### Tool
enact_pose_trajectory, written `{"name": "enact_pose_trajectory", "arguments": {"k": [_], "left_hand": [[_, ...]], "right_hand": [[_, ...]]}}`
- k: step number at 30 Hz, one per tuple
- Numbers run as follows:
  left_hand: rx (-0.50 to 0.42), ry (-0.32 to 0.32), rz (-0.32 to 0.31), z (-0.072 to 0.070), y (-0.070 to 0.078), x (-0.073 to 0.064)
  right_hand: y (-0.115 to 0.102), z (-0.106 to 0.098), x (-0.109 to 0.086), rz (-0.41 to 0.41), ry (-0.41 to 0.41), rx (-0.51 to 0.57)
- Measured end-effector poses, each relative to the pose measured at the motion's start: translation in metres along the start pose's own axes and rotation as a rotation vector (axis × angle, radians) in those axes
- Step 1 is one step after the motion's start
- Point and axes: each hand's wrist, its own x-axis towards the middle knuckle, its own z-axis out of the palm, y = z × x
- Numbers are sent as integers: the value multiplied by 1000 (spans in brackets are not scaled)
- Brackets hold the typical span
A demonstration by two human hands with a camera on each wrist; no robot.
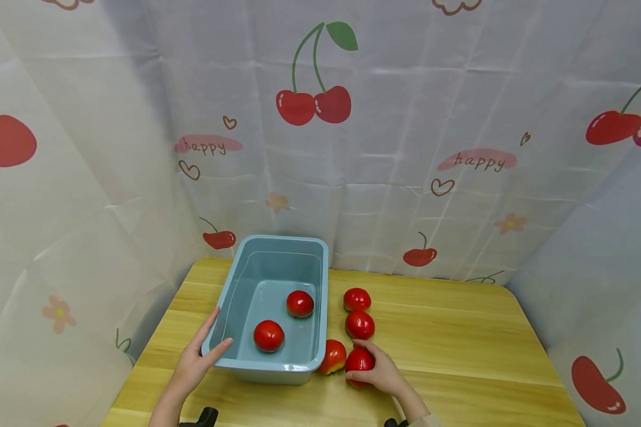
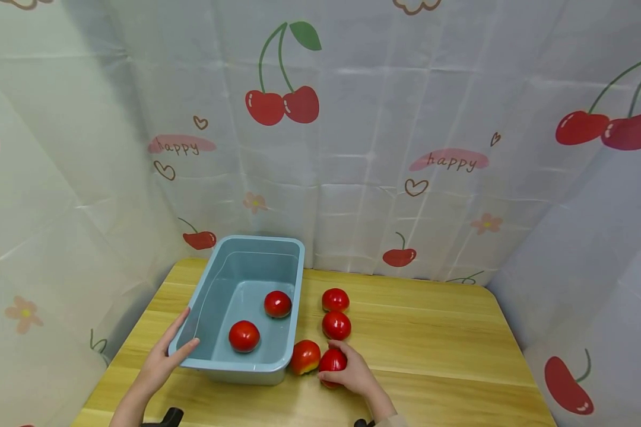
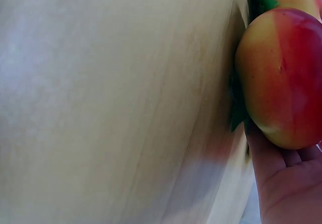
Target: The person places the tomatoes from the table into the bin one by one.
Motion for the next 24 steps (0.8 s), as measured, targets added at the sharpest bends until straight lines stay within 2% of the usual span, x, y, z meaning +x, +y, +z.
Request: {"name": "enact_pose_trajectory", "arguments": {"k": [11, 17, 24], "left_hand": [[3, 3, -14, 0, 0, -1], [7, 4, -20, 0, 0, 0], [9, 3, -30, 0, 1, 0]], "right_hand": [[-7, -11, 3, -2, 75, 5], [-14, -18, 5, 32, 78, 0], [-22, -25, 7, 17, 101, 22]]}}
